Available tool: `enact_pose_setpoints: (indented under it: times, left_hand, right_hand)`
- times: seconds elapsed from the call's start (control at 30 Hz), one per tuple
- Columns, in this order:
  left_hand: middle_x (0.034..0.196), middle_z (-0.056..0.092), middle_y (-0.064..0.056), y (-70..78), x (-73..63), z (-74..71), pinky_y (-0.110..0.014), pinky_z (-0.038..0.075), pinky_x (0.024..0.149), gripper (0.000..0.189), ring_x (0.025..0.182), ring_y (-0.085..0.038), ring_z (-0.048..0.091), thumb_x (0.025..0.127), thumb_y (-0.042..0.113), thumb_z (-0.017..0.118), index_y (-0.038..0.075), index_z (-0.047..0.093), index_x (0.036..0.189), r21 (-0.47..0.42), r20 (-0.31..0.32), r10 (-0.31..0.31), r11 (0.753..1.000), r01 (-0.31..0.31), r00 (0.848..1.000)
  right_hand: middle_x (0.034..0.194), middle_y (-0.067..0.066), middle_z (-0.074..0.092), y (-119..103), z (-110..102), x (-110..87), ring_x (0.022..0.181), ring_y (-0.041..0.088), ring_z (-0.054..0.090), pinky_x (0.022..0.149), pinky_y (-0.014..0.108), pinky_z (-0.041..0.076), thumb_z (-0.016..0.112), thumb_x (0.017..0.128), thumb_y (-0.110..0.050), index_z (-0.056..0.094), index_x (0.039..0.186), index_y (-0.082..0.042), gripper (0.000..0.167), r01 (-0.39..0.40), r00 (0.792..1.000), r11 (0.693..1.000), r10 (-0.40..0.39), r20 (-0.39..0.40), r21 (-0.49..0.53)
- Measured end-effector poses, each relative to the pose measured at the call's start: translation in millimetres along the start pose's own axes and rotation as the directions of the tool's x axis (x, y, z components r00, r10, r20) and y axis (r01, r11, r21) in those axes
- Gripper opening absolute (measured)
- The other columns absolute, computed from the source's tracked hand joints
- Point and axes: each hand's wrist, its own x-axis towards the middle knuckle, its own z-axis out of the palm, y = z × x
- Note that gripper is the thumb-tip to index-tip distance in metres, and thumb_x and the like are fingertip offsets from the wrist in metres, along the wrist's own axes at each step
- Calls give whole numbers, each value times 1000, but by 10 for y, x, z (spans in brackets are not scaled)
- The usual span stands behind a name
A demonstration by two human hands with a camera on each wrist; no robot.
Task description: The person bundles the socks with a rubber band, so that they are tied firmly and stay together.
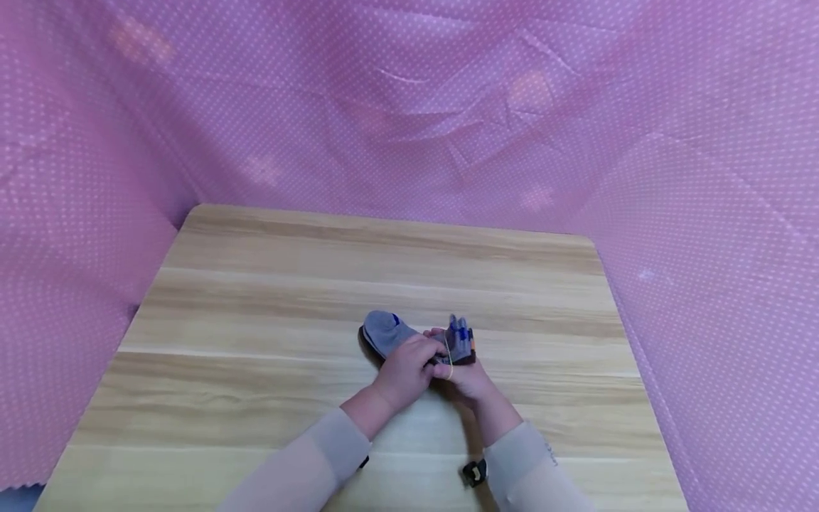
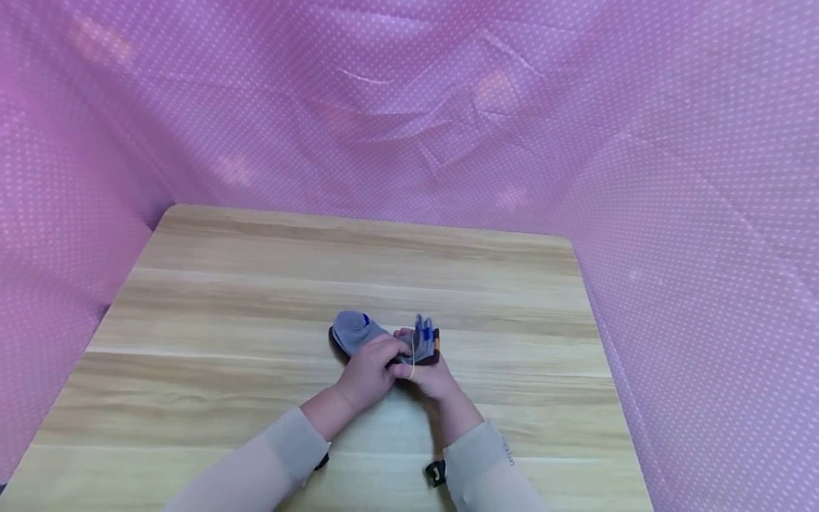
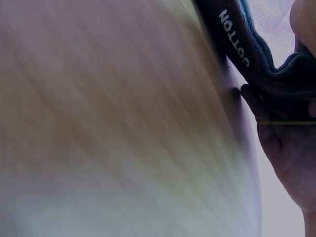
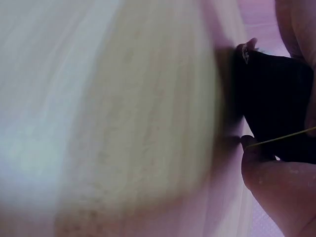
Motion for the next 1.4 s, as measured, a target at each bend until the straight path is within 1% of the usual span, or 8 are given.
enact_pose_setpoints:
  times: [0.13, 0.23, 0.4, 0.67, 1.0, 1.1, 1.23, 1.4]
  left_hand:
    - [110, 75, -11, 14, 41, -33, -40, 57, 98, 36, 110, -30, 70, 81, -5, 75, 6, 67, 114, 51, 45, -4, 999, 2, 999]
    - [106, 75, -10, 21, 79, -43, -40, 59, 92, 34, 105, -28, 70, 79, -5, 77, 7, 70, 110, 16, -15, -10, 1000, 10, 1000]
    - [100, 77, -7, 27, 110, 0, -39, 58, 94, 23, 101, -27, 72, 78, -3, 83, 7, 75, 98, -154, -138, -53, 988, 32, 989]
    - [104, 67, -6, 35, 61, 46, -38, 55, 99, 21, 107, -27, 67, 80, -9, 77, 7, 78, 94, -211, -60, -105, 973, 90, 993]
    - [102, 61, -5, 24, 114, 76, -37, 55, 91, 23, 105, -29, 64, 90, -3, 74, 14, 85, 101, -90, -69, 65, 993, -71, 995]
    - [103, 65, -6, 17, 137, 84, -38, 55, 96, 23, 107, -31, 66, 87, -5, 73, 12, 83, 99, -99, -88, 84, 991, -92, 993]
    - [101, 69, -8, 22, 113, 77, -39, 56, 93, 22, 100, -29, 67, 79, -7, 70, 3, 72, 99, -127, -106, 20, 991, -34, 994]
    - [108, 69, -11, 36, 67, 40, -43, 56, 96, 42, 107, -31, 67, 79, -7, 71, -1, 69, 121, -128, -85, -45, 991, 34, 995]
  right_hand:
    - [135, 2, 62, -32, 20, -1, 120, 13, 62, 105, 25, 48, 98, 76, -27, 27, 147, 21, 111, -31, 998, 997, 27, -55, -70]
    - [135, 7, 61, -31, 41, 25, 118, 13, 63, 104, 25, 49, 100, 73, -31, 29, 145, 20, 113, -3, 994, 997, -5, -113, -73]
    - [131, 5, 65, 12, 52, 44, 116, 10, 65, 103, 23, 49, 100, 70, -36, 32, 141, 22, 114, 81, 982, 995, -89, -165, -58]
    - [128, 1, 67, 45, 54, 13, 113, 13, 64, 100, 26, 52, 97, 76, -36, 43, 138, 4, 92, 104, 990, 973, -82, -111, 205]
    - [116, -5, 69, 116, 109, -15, 109, 11, 62, 103, 26, 46, 95, 77, -42, 58, 129, -11, 71, 98, 995, 927, -79, -67, 362]
    - [115, -6, 70, 141, 135, 7, 108, 9, 62, 103, 24, 45, 96, 77, -36, 63, 124, -14, 61, 92, 994, 942, -70, -81, 324]
    - [119, -7, 70, 149, 132, 23, 111, 9, 63, 102, 23, 46, 98, 75, -31, 59, 128, -15, 68, 63, 993, 984, -45, -106, 170]
    - [119, -2, 69, 81, 75, 29, 110, 13, 63, 101, 25, 49, 99, 74, -37, 58, 126, -7, 73, 12, 994, 999, -15, -104, -35]
